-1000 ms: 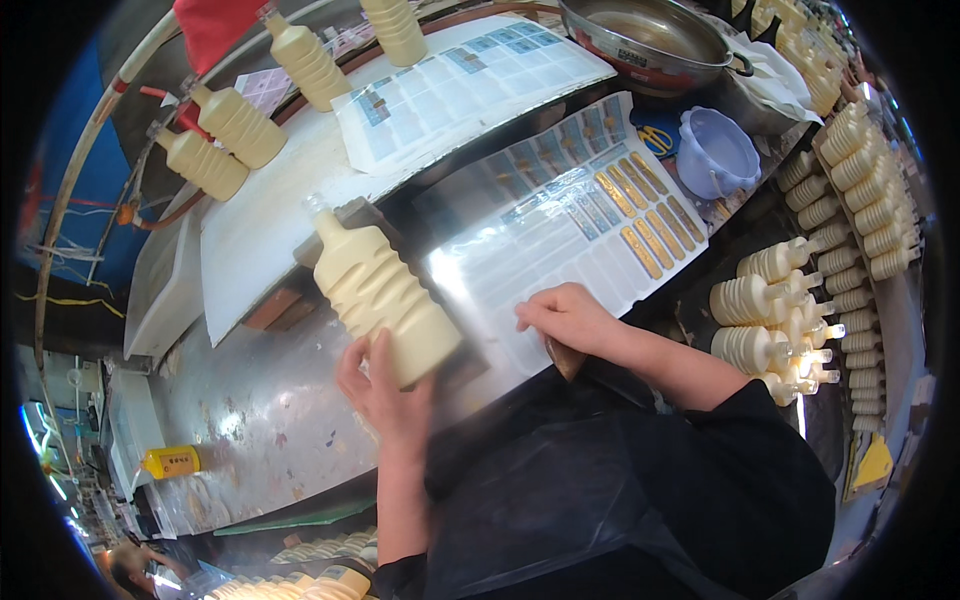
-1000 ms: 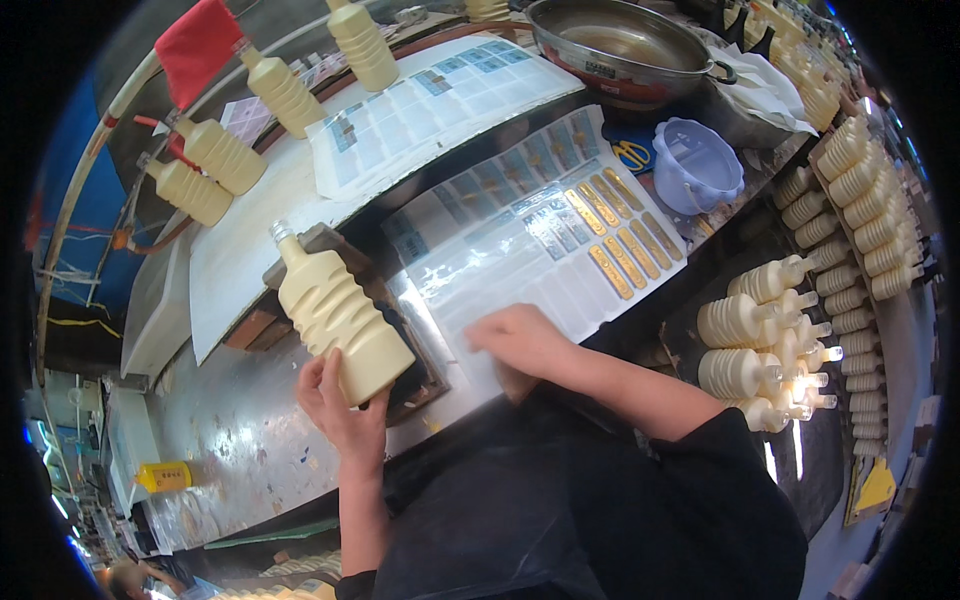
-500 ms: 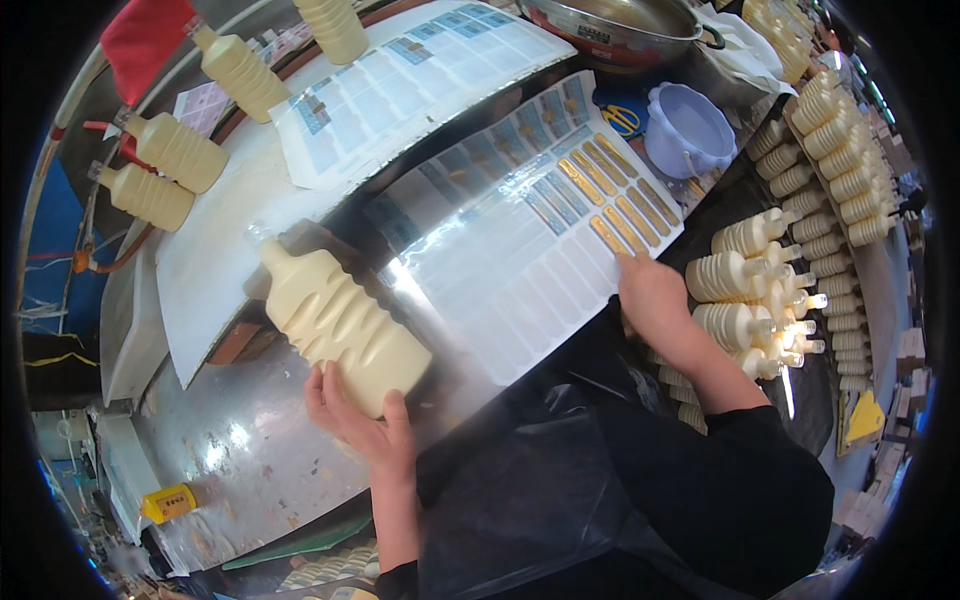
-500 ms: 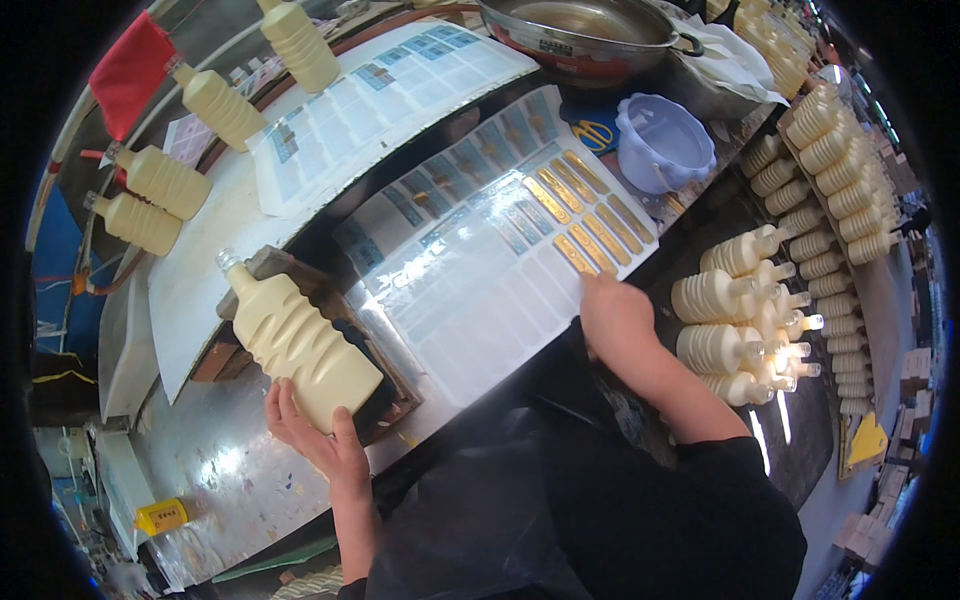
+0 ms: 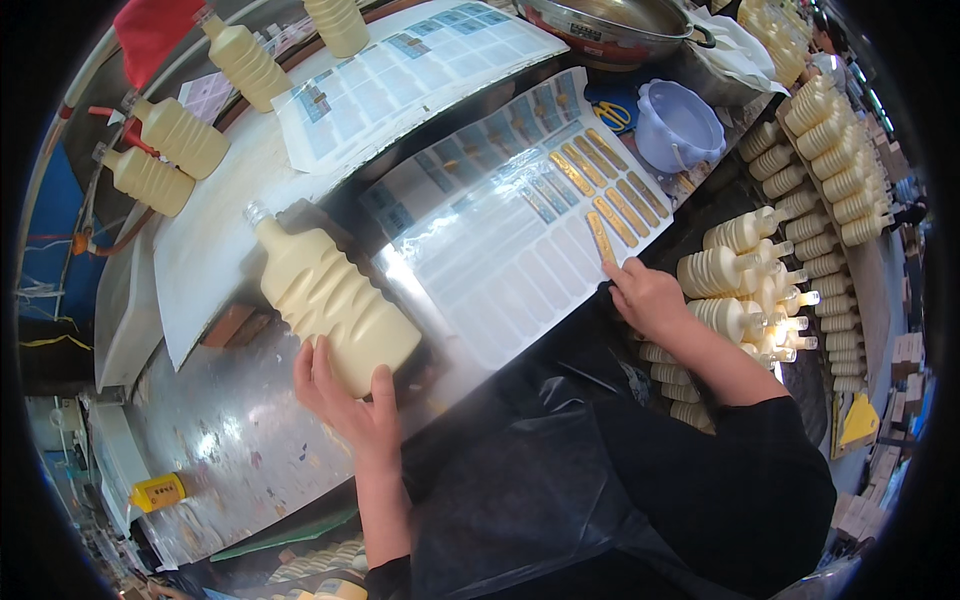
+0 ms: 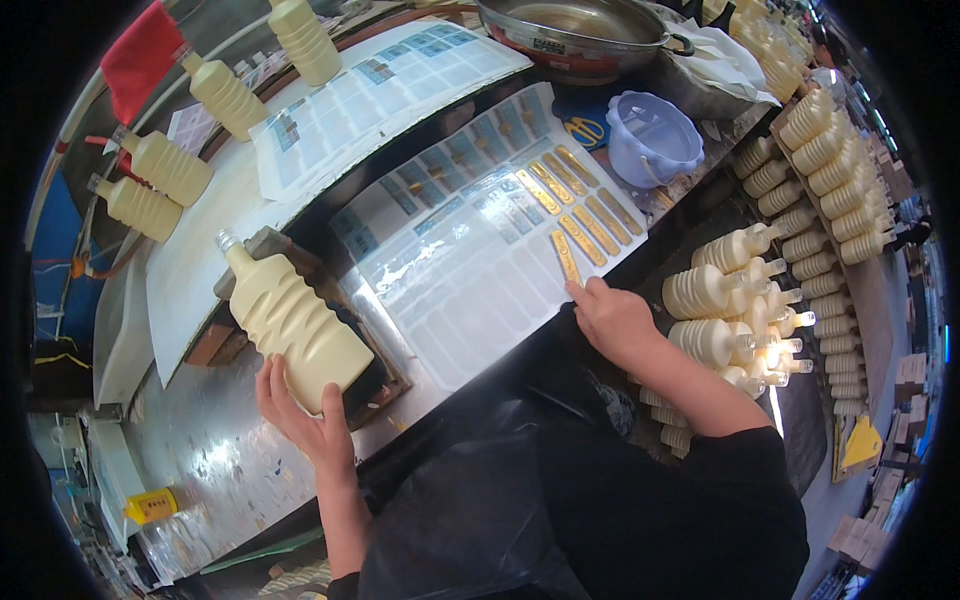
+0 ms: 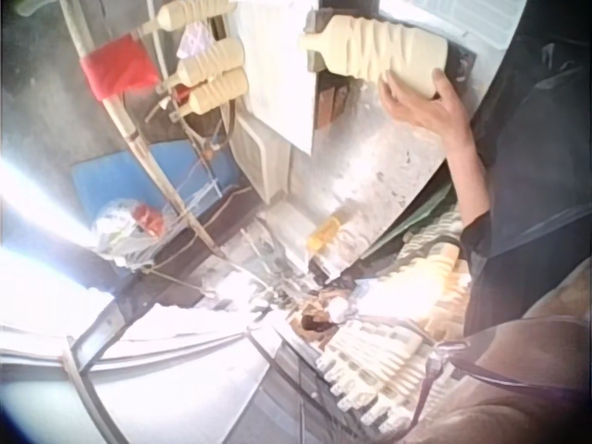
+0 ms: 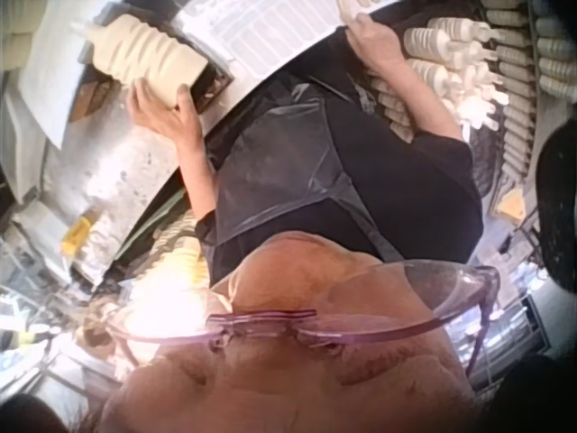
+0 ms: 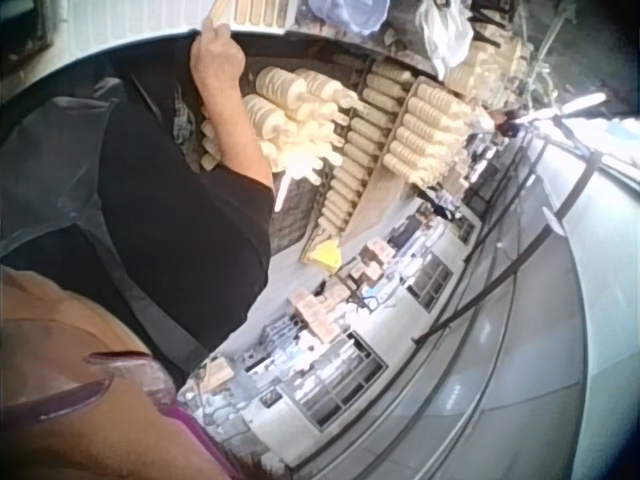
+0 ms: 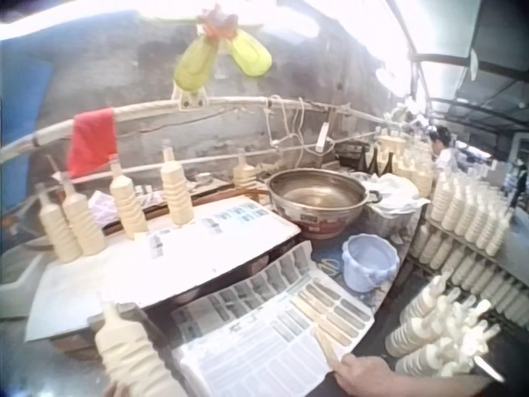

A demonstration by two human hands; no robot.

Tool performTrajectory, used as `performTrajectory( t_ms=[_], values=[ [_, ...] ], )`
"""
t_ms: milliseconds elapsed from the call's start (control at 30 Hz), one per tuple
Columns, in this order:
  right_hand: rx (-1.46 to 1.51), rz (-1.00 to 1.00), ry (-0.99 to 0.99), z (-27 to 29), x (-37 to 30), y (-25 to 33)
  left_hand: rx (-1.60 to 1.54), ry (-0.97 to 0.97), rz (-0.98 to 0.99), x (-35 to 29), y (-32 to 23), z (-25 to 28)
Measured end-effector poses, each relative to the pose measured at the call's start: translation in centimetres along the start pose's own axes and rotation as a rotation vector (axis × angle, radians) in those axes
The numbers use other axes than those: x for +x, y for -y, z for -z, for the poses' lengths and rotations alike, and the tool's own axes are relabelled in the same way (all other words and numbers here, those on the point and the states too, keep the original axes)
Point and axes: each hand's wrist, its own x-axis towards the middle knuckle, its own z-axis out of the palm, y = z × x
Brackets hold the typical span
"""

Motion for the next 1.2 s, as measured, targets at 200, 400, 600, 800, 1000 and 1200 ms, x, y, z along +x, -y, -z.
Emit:
performTrajectory(
  t_ms=[200,400,600,800,1000,1200],
  values=[
    [0.022,0.103,-0.061,-0.6,0.0,-1.9,-0.007,-0.085,-0.016,-0.3,-0.9,0.5],
    [0.871,-0.390,0.086,1.3,2.5,1.0,-0.094,-0.039,-0.236,1.3,-4.5,1.2],
    [0.721,-0.226,0.113,4.9,6.2,5.1,-0.116,0.058,-0.373,3.1,-8.0,-0.9],
    [0.187,-0.029,0.178,1.6,0.8,0.2,-0.149,0.083,-0.283,2.2,-6.7,-2.0],
    [0.210,0.091,-0.073,0.0,0.8,-1.5,-0.215,0.138,-0.295,2.6,-7.6,-2.5],
    [1.230,-0.573,0.196,1.2,3.9,0.6,-0.208,0.135,-0.343,3.7,-8.6,-3.3]
  ],
)
